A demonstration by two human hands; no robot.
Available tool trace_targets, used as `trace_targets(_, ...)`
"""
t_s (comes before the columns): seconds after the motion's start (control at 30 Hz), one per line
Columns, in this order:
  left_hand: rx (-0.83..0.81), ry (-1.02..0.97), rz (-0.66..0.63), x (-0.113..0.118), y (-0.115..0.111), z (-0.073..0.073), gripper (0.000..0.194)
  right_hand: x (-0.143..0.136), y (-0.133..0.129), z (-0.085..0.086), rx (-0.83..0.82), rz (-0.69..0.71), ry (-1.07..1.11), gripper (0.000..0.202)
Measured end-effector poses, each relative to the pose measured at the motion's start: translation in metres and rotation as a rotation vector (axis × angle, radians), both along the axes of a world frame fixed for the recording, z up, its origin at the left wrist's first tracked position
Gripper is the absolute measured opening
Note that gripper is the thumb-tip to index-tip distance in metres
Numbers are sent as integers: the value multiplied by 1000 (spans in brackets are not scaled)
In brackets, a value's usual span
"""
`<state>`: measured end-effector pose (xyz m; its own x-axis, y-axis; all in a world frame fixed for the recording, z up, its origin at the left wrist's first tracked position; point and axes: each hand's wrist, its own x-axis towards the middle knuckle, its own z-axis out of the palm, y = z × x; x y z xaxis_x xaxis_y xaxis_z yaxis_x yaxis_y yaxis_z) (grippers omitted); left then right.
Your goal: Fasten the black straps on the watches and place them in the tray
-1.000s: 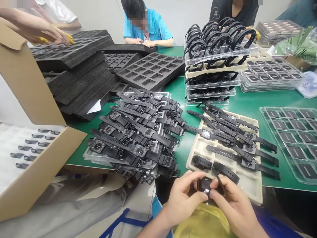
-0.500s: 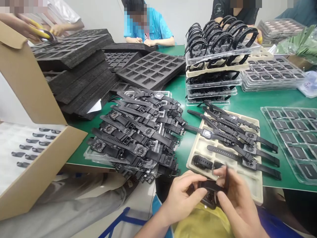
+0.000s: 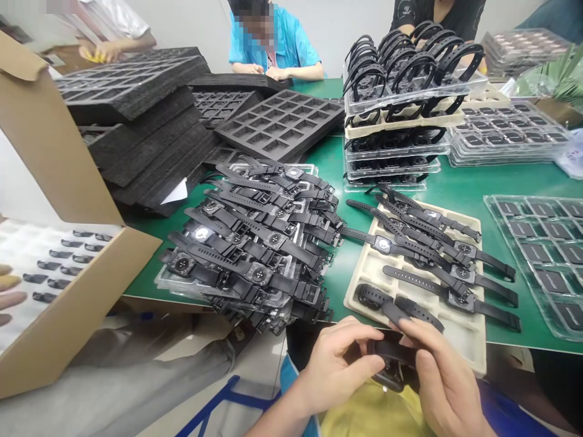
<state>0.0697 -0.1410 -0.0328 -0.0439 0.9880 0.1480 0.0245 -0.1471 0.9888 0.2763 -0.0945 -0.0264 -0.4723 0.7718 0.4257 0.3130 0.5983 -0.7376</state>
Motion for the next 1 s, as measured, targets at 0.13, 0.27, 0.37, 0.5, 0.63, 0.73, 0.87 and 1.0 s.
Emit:
trace_targets(0.13, 4, 19, -18, 0, 1, 2, 32, -1, 1, 4, 33, 15, 5, 32)
trace_targets(0.27, 34, 29, -1, 0, 1, 3, 30, -2, 4, 6, 54, 54, 38, 23)
trace_targets(0.37, 66, 55, 2, 0, 0, 3, 29, -3, 3, 4, 36, 49, 28, 22)
trace_targets(0.5, 112, 116, 2, 0, 0, 4, 30, -6, 4, 7, 62, 22, 5, 21)
trace_targets(0.63, 118, 187, -15, -3, 0, 5, 32, -11, 10, 16, 74, 69, -6, 21)
trace_targets(0.73, 96, 236, -62, -6, 0, 7, 34, -12, 13, 18, 49, 136, -38, 23)
trace_targets(0.87, 41, 201, -84, -3, -1, 5, 35, -14, 11, 13, 20, 182, -67, 28)
trace_targets(1.0, -30, -71, -5, 6, -6, -2, 57, -13, 6, 7, -23, 26, 93, 20)
